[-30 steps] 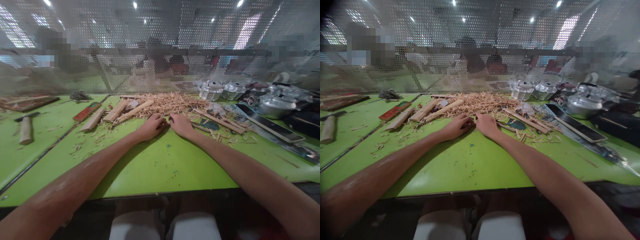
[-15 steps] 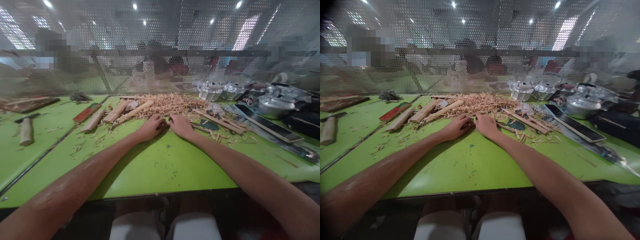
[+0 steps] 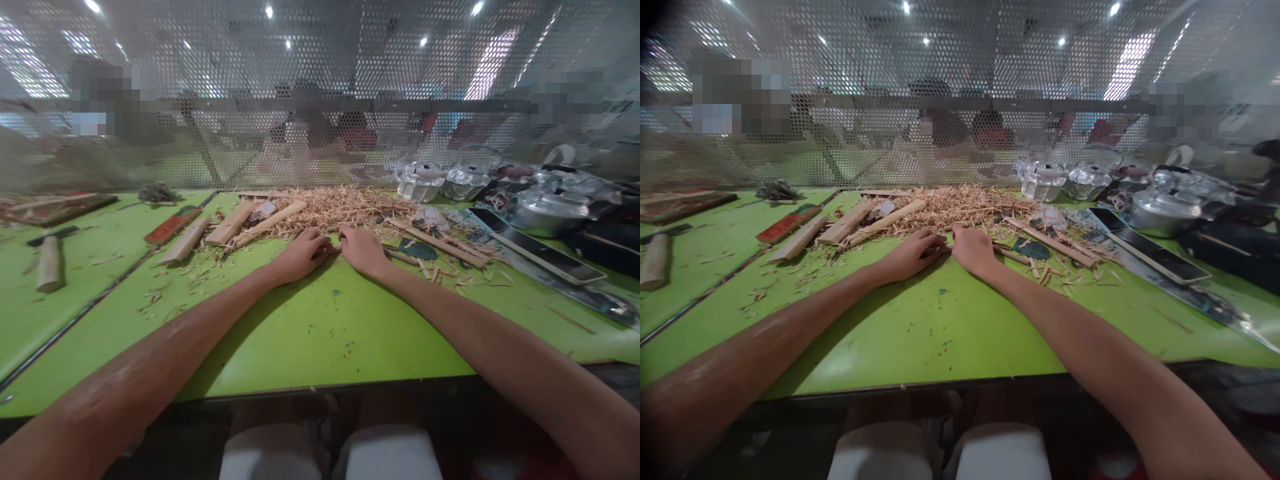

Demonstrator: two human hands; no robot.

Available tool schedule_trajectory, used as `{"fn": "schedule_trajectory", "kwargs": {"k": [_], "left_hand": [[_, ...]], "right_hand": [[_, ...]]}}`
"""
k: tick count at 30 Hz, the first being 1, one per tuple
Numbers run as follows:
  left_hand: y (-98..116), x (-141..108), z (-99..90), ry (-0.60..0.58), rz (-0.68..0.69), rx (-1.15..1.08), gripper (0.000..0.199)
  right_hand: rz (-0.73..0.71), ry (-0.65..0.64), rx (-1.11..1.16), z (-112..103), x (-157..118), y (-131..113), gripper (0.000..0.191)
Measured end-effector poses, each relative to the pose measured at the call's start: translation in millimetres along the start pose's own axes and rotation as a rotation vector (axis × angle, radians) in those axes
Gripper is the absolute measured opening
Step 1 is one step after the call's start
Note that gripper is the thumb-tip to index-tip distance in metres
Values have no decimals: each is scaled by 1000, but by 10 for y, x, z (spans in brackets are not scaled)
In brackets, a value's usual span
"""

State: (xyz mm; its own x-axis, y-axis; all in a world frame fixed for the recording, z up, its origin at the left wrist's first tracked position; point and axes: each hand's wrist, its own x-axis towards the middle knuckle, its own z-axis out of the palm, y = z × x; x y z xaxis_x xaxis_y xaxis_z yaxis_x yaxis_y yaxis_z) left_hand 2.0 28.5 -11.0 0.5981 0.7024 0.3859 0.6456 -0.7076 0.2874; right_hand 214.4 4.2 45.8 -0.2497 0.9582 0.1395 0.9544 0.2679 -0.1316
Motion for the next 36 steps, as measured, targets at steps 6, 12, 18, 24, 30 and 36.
{"fn": "schedule_trajectory", "kwargs": {"k": [6, 12, 18, 24, 30, 36], "left_hand": [[-10, 5, 4, 13, 7, -4, 20], [7, 20, 6, 0, -3, -3, 24], [20, 25, 0, -6, -6, -8, 23], [33, 20, 0, 1, -2, -8, 21], [18, 21, 9, 10, -4, -19, 19], [21, 22, 2, 6, -5, -13, 19]], "right_hand": [[52, 25, 23, 57, 57, 66, 40], [93, 39, 13, 50, 66, 76, 39], [90, 36, 19, 5, 23, 8, 36], [45, 69, 75, 46, 24, 21, 36], [41, 84, 82, 71, 46, 55, 33], [8, 94, 116, 69, 40, 62, 35]]}}
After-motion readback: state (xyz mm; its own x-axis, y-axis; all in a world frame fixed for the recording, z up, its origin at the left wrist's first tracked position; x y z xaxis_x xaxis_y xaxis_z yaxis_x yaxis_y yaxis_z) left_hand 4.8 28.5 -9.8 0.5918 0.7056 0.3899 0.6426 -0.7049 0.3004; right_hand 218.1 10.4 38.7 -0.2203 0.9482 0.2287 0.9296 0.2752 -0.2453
